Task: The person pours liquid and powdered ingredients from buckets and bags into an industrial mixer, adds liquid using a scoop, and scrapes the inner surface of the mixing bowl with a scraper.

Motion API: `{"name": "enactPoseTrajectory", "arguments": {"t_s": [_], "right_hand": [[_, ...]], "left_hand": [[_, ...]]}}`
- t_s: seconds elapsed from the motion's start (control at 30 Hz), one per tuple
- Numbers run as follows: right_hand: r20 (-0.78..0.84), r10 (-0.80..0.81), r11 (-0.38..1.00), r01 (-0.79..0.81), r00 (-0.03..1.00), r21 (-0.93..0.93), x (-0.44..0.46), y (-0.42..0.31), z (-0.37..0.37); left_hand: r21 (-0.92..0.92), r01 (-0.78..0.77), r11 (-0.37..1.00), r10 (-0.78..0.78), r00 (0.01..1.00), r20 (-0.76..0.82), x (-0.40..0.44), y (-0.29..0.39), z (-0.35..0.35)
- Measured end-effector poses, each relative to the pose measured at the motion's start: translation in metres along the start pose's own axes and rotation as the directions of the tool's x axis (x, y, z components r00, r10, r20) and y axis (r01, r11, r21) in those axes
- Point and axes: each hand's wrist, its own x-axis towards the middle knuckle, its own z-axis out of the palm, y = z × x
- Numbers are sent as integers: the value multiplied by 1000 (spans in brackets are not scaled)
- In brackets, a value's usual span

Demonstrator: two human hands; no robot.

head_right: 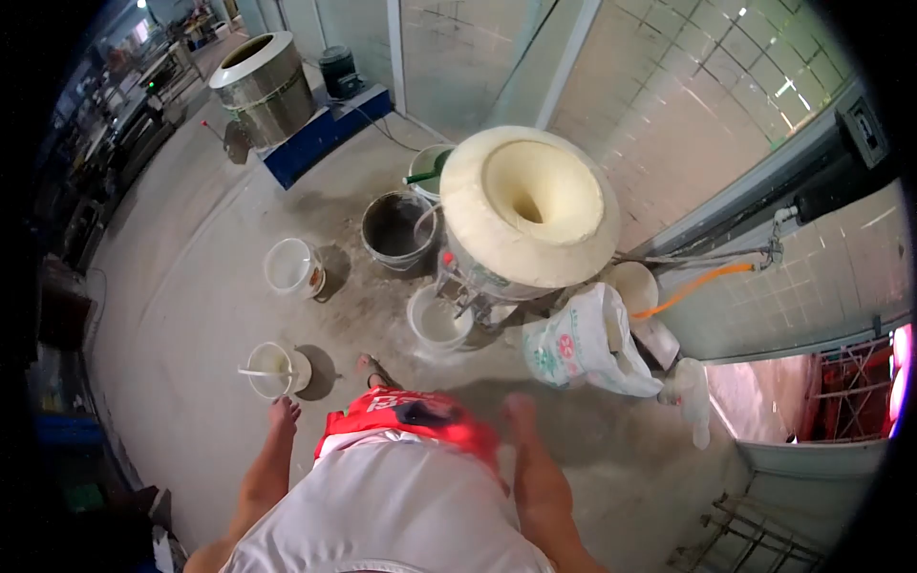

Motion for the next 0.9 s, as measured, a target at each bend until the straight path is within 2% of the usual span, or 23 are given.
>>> {"name": "enactPoseTrajectory", "arguments": {"t_s": [0.1, 0.13, 0.2, 0.23, 0.27, 0.3, 0.37, 0.47, 0.57, 0.67, 0.73, 0.8, 0.83, 0.87, 0.9], "right_hand": [[-188, 199, 975, -213, 962, -61, 5, -12, 8], [-4, -99, 891, 87, 995, -446, 1, 3, -10], [171, 29, 700, 102, 985, -707, 1, -28, -6], [6, 105, 801, -81, 994, -594, -24, -60, 17], [236, 66, 463, 179, 970, -868, 39, 7, -24], [-103, 258, 830, -275, 961, -486, 1, -37, 10], [-168, 346, 892, -379, 923, -245, 19, -20, 11], [-120, 326, 925, -342, 938, -162, 23, -16, 10], [-79, 244, 951, -254, 967, -176, 21, -17, 9], [66, 160, 937, -131, 985, -325, 46, 10, -12], [125, 137, 875, -61, 983, -480, 56, 19, -19], [251, 42, 635, 168, 967, -754, 58, 14, -22], [379, 6, 362, 351, 925, -863, 44, -3, -16], [499, -31, 50, 500, 866, -864, 30, -20, -12], [519, -28, 42, 520, 854, -853, 33, -26, -1]], "left_hand": [[2, 0, 1000, 0, 1000, -27, 7, -5, -3], [-93, 5, 996, -6, 1000, -11, 11, -10, -6], [-170, 7, 985, 0, 999, 40, 29, -21, -15], [-215, 15, 977, -11, 1000, 16, 23, -20, -13], [-130, -11, 991, 12, 1000, 1, 32, -26, -17], [-45, 3, 999, -8, 993, -117, 13, -16, -8], [5, -8, 1000, 8, 994, -110, 11, -14, -10], [28, -27, 999, 30, 992, -121, 1, -9, -8], [35, -25, 999, 29, 993, -117, 6, -10, -8], [24, -70, 997, 72, 991, -109, 10, -13, -8], [9, -71, 997, 71, 993, -89, 13, -16, -9], [14, -68, 998, 69, 994, -81, 15, -20, -11], [22, -67, 998, 68, 994, -88, 16, -23, -10], [28, -66, 997, 69, 993, -101, 18, -24, -13], [29, -73, 997, 75, 993, -94, 19, -25, -16]]}}
